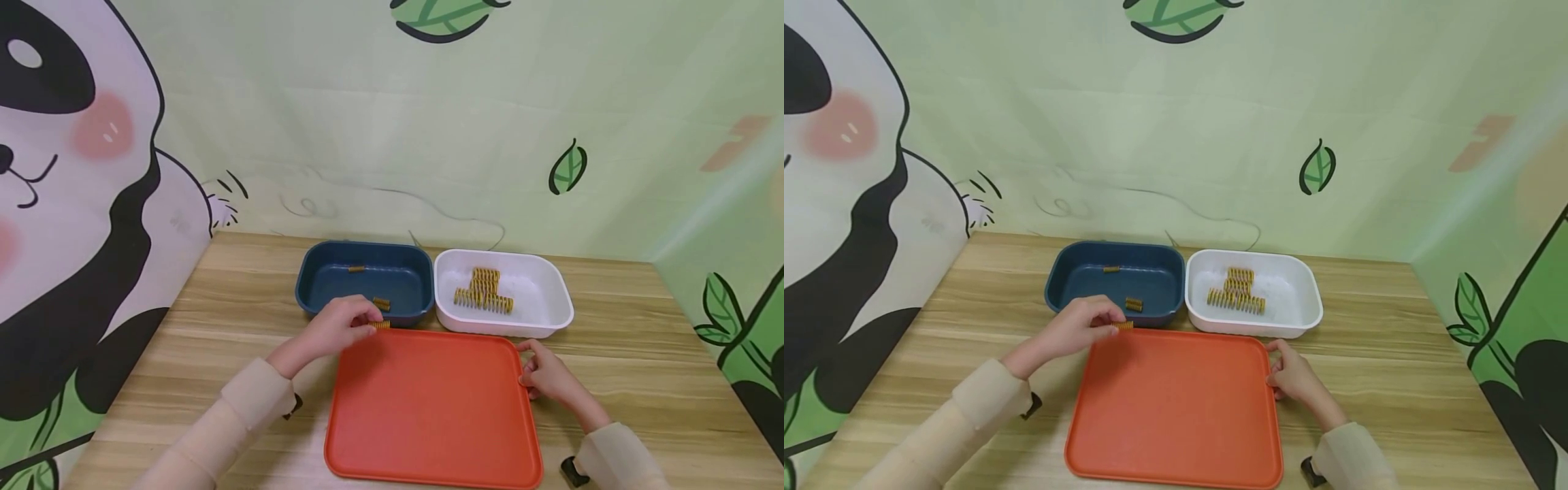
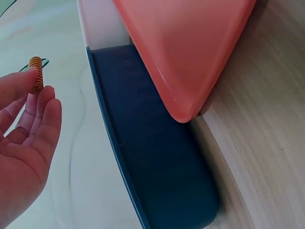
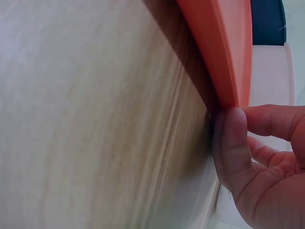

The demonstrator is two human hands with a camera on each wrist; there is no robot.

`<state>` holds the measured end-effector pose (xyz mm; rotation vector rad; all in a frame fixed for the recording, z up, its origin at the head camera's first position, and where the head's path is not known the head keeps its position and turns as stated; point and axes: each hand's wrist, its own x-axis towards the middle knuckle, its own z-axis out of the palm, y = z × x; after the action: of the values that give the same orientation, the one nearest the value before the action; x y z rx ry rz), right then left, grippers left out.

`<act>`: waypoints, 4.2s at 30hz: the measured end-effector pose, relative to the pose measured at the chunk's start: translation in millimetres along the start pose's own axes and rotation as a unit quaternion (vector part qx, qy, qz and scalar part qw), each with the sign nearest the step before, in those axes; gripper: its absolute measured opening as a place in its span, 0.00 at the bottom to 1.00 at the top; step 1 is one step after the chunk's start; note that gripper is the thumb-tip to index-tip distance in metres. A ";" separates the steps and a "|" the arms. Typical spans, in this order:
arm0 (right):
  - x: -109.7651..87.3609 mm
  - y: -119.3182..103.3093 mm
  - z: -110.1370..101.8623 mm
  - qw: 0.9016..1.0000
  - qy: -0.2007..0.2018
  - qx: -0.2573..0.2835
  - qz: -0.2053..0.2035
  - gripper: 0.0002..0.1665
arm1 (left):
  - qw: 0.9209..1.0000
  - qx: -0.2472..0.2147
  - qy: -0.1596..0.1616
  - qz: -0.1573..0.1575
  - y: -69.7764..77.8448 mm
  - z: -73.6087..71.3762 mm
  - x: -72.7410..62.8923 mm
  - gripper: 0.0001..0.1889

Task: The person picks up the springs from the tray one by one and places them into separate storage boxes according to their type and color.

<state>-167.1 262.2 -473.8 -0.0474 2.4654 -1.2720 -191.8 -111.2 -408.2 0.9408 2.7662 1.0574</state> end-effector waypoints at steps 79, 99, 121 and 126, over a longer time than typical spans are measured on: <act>-3.0 -3.0 0.0 1.000 -0.003 0.012 -0.001 0.31 | 0.990 0.059 0.039 -0.123 -61.3 5.7 50.5 0.06; -3.0 -3.8 -0.1 1.000 0.000 0.014 -0.002 0.30 | 0.984 0.079 -0.008 -0.157 -75.6 6.6 58.8 0.07; -2.1 -3.1 -0.8 1.000 -0.004 0.021 0.007 0.30 | 0.977 0.082 -0.031 -0.193 -84.1 8.3 68.9 0.08; -2.6 -3.6 -0.6 1.000 -0.001 0.016 0.008 0.30 | 0.976 0.075 -0.033 -0.201 -86.5 8.5 71.5 0.08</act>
<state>-165.3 261.1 -469.9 -0.0208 2.4377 -1.3032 -293.8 -117.4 -455.5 0.3834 2.8367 0.7480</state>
